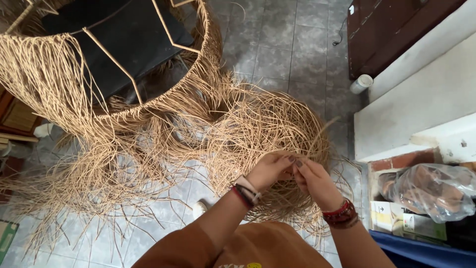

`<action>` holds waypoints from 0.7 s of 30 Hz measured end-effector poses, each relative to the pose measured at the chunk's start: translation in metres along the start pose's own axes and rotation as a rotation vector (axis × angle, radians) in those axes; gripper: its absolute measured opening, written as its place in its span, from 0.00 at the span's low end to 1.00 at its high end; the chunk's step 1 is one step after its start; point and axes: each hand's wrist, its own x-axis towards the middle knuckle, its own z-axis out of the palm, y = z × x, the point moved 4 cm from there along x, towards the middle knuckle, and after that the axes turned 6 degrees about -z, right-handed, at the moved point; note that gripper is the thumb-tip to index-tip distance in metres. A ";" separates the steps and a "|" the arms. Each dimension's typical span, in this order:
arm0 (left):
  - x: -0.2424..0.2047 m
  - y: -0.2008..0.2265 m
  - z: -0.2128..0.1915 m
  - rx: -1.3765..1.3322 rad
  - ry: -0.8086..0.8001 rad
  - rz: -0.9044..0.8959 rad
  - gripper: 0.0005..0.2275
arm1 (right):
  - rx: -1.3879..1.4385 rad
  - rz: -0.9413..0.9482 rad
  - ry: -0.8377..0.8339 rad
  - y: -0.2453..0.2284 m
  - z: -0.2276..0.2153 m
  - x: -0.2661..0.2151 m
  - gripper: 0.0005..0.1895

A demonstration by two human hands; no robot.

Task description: Weaving straw strands onto a metal frame to create a decorative lampshade

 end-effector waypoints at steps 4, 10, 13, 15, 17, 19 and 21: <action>0.037 -0.057 0.004 0.013 0.083 -0.062 0.14 | -0.076 0.017 0.003 -0.002 -0.003 -0.006 0.19; 0.005 -0.004 0.025 0.030 0.357 -0.122 0.13 | -0.228 0.058 -0.010 0.009 -0.008 -0.009 0.17; 0.023 -0.009 -0.001 -0.357 0.374 -0.156 0.13 | -0.331 0.064 -0.059 0.006 -0.001 -0.020 0.17; 0.033 -0.004 -0.017 -0.617 0.290 -0.099 0.14 | -0.370 0.050 -0.076 0.003 -0.005 -0.026 0.17; 0.019 0.021 -0.024 -0.938 0.338 -0.234 0.11 | -0.404 0.186 -0.184 0.000 -0.009 -0.035 0.19; 0.012 0.028 -0.021 -0.784 0.284 -0.227 0.15 | -0.375 0.235 -0.113 -0.010 -0.005 -0.033 0.19; 0.014 0.008 -0.012 -0.634 0.228 -0.232 0.20 | -0.342 0.295 -0.035 -0.009 -0.005 -0.031 0.22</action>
